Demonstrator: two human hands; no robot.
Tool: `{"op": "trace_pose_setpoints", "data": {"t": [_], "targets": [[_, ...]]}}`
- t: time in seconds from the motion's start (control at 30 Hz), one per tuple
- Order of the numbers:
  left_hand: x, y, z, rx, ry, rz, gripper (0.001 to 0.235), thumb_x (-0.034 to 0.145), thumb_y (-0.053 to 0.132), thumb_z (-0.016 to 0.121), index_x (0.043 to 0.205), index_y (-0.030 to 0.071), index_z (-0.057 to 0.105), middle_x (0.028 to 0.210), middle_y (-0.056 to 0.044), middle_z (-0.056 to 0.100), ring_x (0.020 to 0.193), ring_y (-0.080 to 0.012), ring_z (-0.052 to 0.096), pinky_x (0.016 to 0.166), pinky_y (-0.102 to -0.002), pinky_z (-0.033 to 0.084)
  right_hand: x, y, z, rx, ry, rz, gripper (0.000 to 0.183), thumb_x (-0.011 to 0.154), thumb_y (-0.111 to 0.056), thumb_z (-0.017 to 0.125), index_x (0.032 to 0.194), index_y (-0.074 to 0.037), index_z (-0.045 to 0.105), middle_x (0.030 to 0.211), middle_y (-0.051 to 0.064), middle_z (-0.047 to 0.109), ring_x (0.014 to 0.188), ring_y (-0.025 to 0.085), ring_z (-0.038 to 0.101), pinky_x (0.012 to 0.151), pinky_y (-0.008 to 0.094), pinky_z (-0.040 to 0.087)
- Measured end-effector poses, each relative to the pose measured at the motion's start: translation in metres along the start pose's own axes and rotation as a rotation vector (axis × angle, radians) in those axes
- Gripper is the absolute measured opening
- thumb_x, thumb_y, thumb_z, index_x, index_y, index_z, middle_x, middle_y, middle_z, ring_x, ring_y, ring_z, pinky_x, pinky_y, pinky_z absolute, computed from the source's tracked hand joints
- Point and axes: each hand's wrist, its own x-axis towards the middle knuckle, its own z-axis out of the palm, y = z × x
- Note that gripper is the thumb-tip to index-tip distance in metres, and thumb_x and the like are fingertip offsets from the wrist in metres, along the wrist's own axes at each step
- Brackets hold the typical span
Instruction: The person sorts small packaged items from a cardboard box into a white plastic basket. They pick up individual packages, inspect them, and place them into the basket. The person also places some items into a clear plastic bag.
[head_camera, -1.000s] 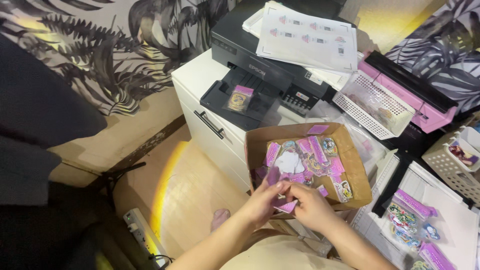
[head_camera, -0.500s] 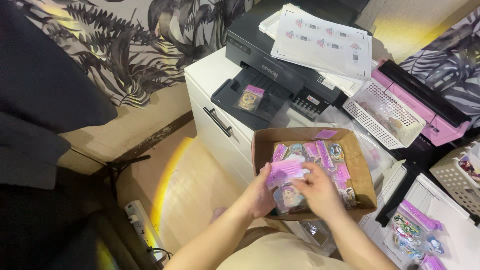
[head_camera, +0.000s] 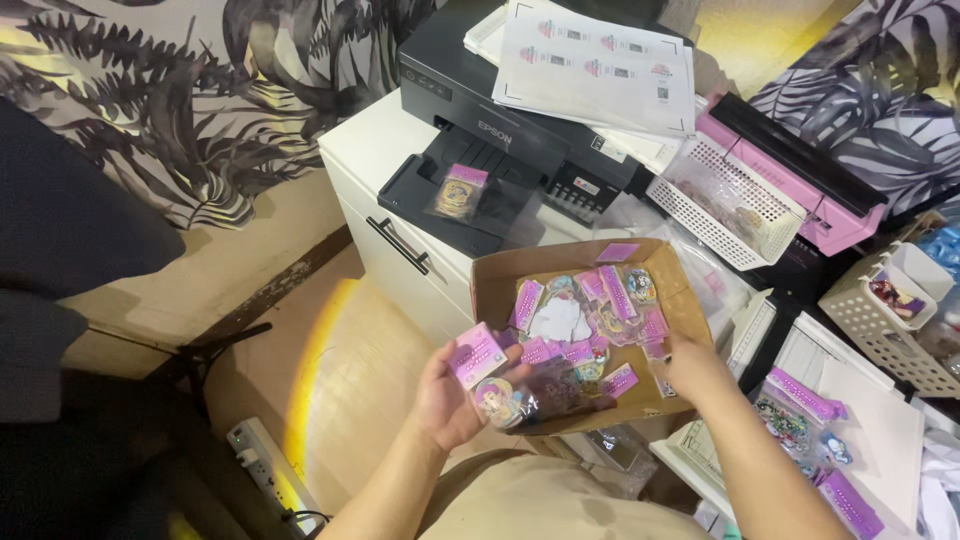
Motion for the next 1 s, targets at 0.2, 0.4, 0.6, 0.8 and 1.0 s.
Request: {"op": "trace_pose_setpoints", "data": {"t": [0.2,0.4,0.6,0.8,1.0], "targets": [[-0.005,-0.003,0.008,-0.062,-0.010,0.001,0.058,0.082,0.055,0.043,0.121,0.013,0.053,0.132,-0.026,0.047,0.114,-0.0452,0.048,0.093,-0.056,0.037,0.028,0.007,0.027,-0.162,-0.001,-0.027,0.064,0.077,-0.022,0.069,0.130,-0.008,0.037,0.110,0.017,0.064,0.091,0.030,0.067,0.074,0.038,0.053],[-0.004,-0.013,0.018,-0.003,0.095,-0.005,0.058,0.081,0.053,0.045,0.121,0.012,0.052,0.128,-0.018,0.054,0.107,-0.0375,0.055,0.087,-0.050,0.043,-0.011,-0.011,0.011,0.480,0.105,-0.009,0.039,0.079,-0.010,0.058,0.117,-0.012,0.055,0.101,0.007,0.072,0.080,0.023,0.068,0.068,0.034,0.047],[0.006,-0.026,0.025,0.155,0.171,-0.057,0.061,0.083,0.048,0.041,0.127,0.008,0.053,0.121,-0.013,0.060,0.101,-0.0310,0.061,0.078,-0.038,0.049,-0.003,-0.009,0.024,1.063,0.117,-0.203,0.037,0.076,0.000,0.069,0.110,-0.005,0.054,0.063,0.004,0.051,0.053,0.014,0.042,0.056,0.025,0.034],[0.005,-0.052,0.072,0.537,0.334,0.126,0.051,0.067,0.010,0.073,0.115,0.009,0.054,0.085,-0.009,0.063,0.075,-0.0224,0.060,0.054,-0.038,0.052,-0.058,-0.054,0.011,1.271,-0.065,-0.301,0.080,0.075,0.007,0.060,0.144,-0.022,0.031,0.066,0.005,0.038,0.071,0.019,0.046,0.083,0.033,0.039],[0.041,-0.064,0.007,0.704,0.343,0.300,0.042,0.073,0.004,0.066,0.114,0.007,0.062,0.097,-0.005,0.067,0.086,-0.0146,0.059,0.080,-0.028,0.046,-0.042,-0.057,0.041,1.264,0.009,-0.325,0.045,0.076,0.002,0.066,0.118,-0.004,0.052,0.072,0.008,0.046,0.060,0.015,0.048,0.047,0.032,0.052]]}}
